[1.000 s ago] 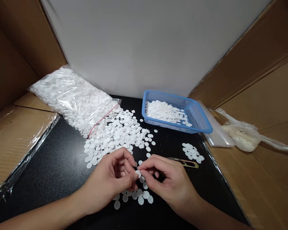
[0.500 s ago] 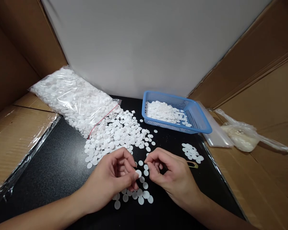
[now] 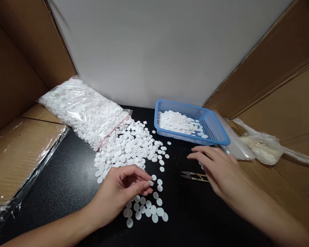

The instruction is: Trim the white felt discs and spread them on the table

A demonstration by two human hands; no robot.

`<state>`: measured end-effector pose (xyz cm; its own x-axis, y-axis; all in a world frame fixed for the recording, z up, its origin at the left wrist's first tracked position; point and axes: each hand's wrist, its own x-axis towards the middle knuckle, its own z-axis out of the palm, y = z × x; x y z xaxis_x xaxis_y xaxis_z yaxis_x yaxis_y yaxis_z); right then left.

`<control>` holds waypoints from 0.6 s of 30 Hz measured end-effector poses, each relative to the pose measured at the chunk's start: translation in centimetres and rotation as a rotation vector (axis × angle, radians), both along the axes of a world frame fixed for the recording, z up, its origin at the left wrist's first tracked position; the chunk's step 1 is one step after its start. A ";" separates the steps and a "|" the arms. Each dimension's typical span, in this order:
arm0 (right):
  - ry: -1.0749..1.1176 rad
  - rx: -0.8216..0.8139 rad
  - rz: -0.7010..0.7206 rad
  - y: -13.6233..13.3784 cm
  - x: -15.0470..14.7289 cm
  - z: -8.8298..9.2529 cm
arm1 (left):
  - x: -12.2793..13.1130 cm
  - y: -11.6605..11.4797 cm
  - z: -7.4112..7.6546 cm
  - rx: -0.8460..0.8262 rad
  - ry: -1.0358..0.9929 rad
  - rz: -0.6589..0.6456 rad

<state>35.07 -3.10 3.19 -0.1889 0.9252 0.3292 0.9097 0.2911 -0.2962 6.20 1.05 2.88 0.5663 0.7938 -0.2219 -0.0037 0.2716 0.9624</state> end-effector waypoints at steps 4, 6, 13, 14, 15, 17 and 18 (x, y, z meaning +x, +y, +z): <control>0.041 0.029 0.034 -1.0 -2.2 0.4 | 0.0 -0.2 -0.3 0.115 0.092 -0.035; 0.146 -0.066 0.134 -1.5 -5.0 0.5 | 0.1 -0.6 -0.4 0.205 0.159 -0.067; 0.333 -0.147 0.189 -2.0 -8.7 0.5 | 0.0 -1.0 -0.3 0.395 0.310 -0.185; 0.294 -0.149 0.152 -1.7 -7.5 0.5 | -0.2 -0.7 -0.1 0.412 0.312 -0.183; 0.238 -0.138 0.115 -1.3 -6.0 0.4 | -0.4 -0.3 0.2 0.436 0.306 -0.169; 0.102 -0.098 -0.033 -0.5 -2.5 -0.1 | -1.0 0.8 0.8 0.459 0.302 -0.086; 0.058 -0.080 -0.111 -0.1 -0.8 -0.5 | -1.4 1.4 1.0 0.441 0.307 -0.045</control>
